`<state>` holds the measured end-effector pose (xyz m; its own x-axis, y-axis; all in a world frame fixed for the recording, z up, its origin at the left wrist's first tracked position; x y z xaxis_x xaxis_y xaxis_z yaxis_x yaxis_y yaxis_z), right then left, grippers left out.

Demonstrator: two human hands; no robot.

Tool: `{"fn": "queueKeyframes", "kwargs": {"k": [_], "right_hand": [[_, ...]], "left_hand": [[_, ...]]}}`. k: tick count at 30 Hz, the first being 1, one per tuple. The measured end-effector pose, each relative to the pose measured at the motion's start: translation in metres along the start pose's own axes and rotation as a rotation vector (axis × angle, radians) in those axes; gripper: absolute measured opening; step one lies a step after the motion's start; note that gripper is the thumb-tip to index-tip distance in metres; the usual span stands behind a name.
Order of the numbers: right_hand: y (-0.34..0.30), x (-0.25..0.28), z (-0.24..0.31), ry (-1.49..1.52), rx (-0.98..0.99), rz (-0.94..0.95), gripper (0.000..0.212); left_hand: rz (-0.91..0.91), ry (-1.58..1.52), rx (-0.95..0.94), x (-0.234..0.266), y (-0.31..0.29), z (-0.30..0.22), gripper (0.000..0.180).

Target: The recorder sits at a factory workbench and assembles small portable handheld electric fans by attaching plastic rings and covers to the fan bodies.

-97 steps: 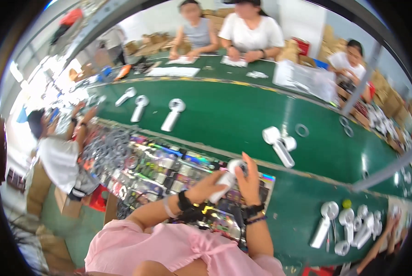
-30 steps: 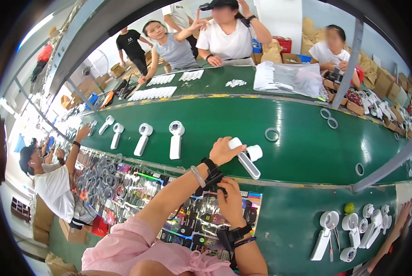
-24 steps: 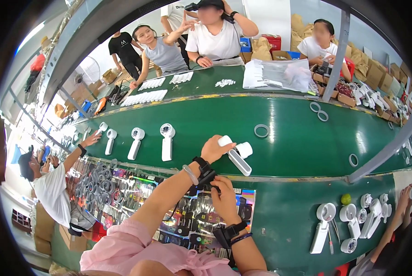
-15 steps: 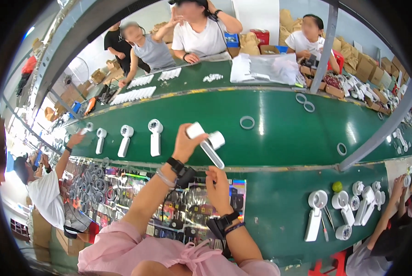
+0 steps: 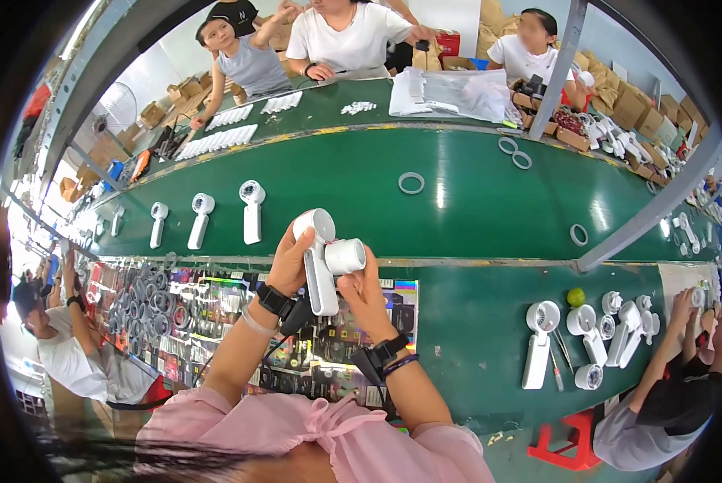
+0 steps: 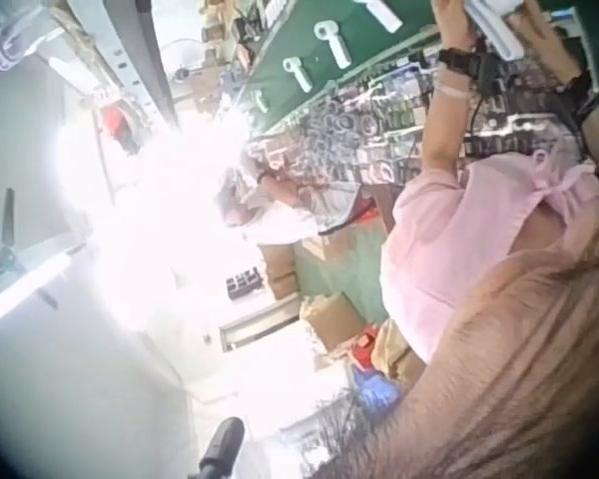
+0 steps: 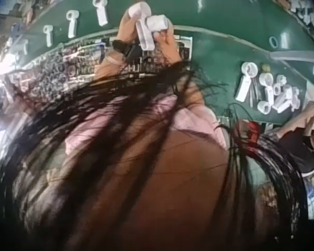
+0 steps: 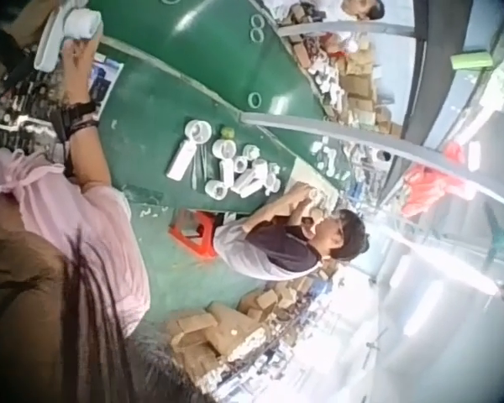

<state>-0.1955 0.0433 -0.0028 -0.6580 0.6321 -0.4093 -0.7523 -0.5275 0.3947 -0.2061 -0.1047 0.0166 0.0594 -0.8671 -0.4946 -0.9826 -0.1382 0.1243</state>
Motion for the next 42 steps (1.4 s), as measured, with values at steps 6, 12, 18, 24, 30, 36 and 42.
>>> {"fn": "queueKeyframes", "kwargs": {"k": [6,12,18,24,30,36,42], "right_hand": [[-0.013,0.015,-0.001,-0.360,0.014,-0.124,0.072],[-0.015,0.013,0.023,-0.576,0.028,-0.170,0.056],[-0.017,0.010,0.023,-0.690,0.114,-0.091,0.033],[-0.021,0.008,0.000,-0.661,-0.055,0.088,0.036],[-0.018,-0.012,0.004,-0.910,-0.174,0.277,0.034],[-0.015,-0.033,0.004,-0.596,0.018,0.375,0.034],[-0.027,-0.034,-0.022,-0.280,-0.369,0.398,0.037]], "left_hand": [[-0.019,0.082,0.131,-0.005,-0.031,0.027,0.062],[0.083,0.093,0.214,-0.031,-0.056,0.019,0.077],[0.093,0.346,0.218,-0.009,-0.079,0.051,0.072],[0.008,0.250,0.260,0.017,-0.094,0.082,0.040],[0.012,0.234,0.413,0.004,-0.118,0.065,0.038],[0.041,0.211,0.457,0.003,-0.128,0.060,0.037],[0.076,0.156,0.466,0.006,-0.132,0.064,0.036]]}}
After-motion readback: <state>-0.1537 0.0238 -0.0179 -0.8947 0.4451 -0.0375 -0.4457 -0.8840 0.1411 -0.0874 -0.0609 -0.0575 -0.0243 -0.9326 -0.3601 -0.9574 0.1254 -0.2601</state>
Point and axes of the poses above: each hand's wrist, its own y-axis towards the middle knuckle, its own x-axis out of the back of the hand, z = x × y, the point moved 8 cm from there along y, towards the middle knuckle, and after that the axes turned 7 degrees about z, right-handed, at the moved point
